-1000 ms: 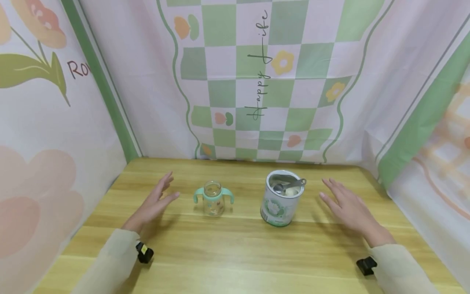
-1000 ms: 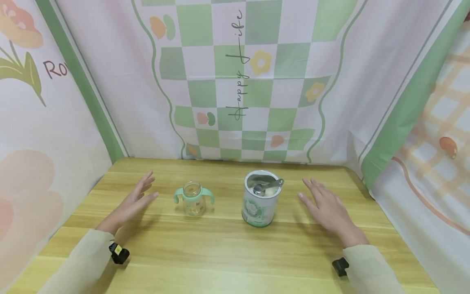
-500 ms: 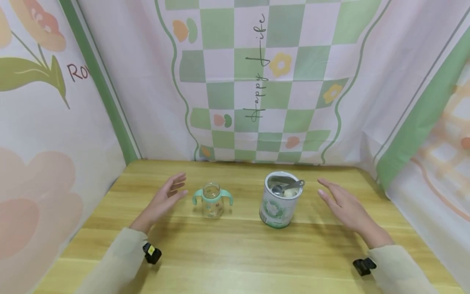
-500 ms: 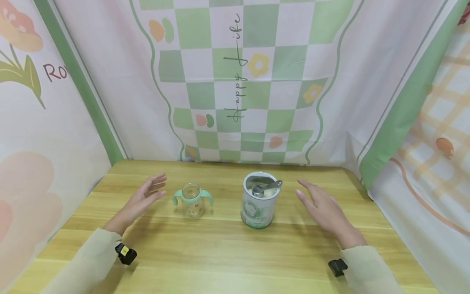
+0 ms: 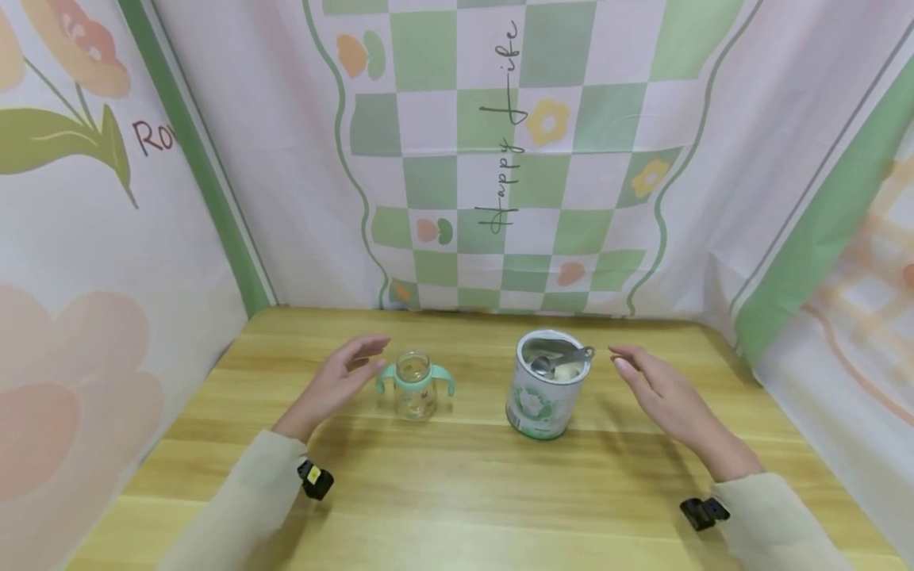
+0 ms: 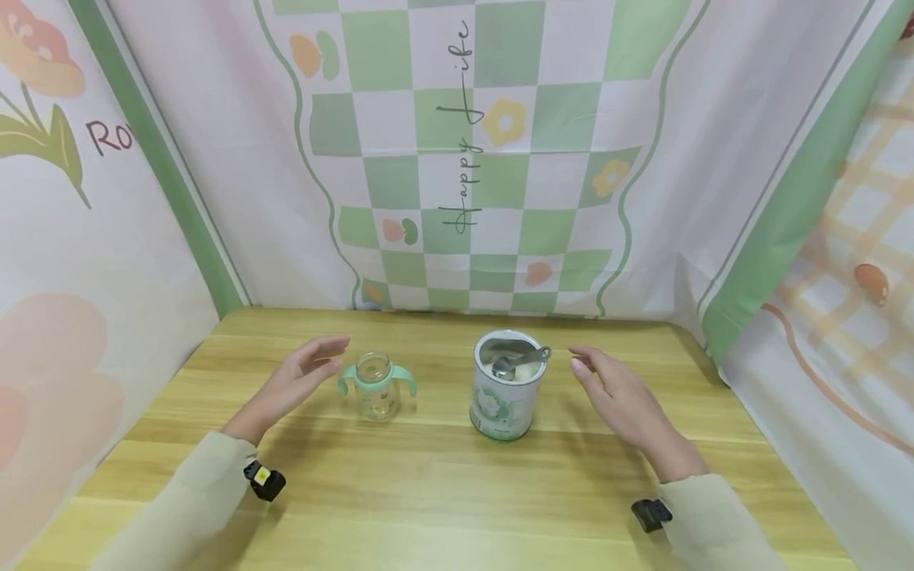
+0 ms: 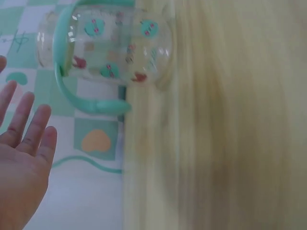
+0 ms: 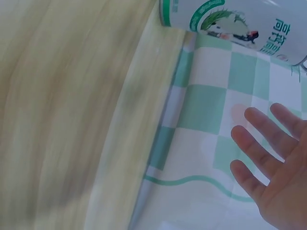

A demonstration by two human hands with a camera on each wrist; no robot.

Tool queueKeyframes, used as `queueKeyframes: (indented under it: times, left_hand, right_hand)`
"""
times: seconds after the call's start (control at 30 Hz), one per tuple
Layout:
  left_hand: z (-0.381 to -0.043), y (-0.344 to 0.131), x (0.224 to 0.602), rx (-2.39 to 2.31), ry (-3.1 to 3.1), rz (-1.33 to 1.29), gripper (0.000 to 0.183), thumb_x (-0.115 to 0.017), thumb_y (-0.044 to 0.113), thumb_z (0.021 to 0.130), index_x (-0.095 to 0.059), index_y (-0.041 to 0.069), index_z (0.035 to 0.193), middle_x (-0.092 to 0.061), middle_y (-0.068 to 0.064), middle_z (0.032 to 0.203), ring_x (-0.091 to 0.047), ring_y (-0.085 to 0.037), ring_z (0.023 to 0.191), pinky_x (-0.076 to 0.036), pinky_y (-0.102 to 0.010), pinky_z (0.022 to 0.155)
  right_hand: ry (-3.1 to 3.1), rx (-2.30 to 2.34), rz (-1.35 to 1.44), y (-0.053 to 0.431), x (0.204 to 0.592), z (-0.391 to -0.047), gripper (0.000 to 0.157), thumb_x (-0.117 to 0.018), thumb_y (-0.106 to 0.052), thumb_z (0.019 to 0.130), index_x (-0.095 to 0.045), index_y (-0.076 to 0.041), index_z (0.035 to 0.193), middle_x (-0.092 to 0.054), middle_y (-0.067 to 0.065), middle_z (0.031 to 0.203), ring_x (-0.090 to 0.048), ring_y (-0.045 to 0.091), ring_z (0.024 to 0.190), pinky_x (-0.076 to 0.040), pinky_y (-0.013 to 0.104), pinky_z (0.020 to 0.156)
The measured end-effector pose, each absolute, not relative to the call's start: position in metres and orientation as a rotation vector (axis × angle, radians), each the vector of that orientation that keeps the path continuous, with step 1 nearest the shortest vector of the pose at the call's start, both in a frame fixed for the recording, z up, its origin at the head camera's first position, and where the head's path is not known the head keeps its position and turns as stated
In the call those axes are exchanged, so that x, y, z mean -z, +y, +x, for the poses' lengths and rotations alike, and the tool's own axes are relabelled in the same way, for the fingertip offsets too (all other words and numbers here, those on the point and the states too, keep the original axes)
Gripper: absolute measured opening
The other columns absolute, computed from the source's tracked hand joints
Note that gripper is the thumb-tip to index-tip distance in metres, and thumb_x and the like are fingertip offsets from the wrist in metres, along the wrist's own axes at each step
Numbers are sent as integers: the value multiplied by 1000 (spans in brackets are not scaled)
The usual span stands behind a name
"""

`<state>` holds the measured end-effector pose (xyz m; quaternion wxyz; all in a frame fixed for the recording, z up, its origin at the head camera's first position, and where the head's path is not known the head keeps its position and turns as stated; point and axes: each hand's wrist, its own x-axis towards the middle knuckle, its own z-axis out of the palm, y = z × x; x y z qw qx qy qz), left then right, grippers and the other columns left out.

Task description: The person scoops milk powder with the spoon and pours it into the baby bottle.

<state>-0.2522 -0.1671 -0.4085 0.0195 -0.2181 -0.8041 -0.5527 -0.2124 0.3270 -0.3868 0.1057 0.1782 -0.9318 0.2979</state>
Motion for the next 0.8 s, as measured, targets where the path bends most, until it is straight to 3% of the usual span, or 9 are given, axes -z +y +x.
queueKeyframes:
  times: [0.33, 0.57, 0.8]
  left_hand:
    - [-259, -138, 396, 1655, -2405, -854, 44, -62, 19, 102, -52, 4, 141, -53, -14, 140, -49, -29, 130, -38, -50, 110]
    - [-256, -114, 385, 1670, -2383, -956, 43, -61, 15, 102, -50, 6, 143, -52, -10, 142, -50, -25, 130, -39, -43, 110]
    - [-250, -87, 378, 1662, -2395, -1080, 46, -60, 16, 102, -47, 7, 145, -51, -9, 143, -50, -26, 130, -40, -44, 109]
  right_hand:
    - [-2719, -834, 521, 311, 379, -210, 43, -36, -31, 111, -53, -1, 136, -63, 23, 125, -59, 44, 112, -47, 64, 89]
    - [-2684, -808, 522, 304, 375, -211, 35, -40, -29, 110, -58, -3, 124, -67, 12, 111, -62, 31, 101, -49, 52, 81]
    - [-2665, -757, 552, 299, 372, -216, 30, -43, -28, 109, -61, -5, 116, -66, 10, 104, -61, 26, 93, -49, 46, 76]
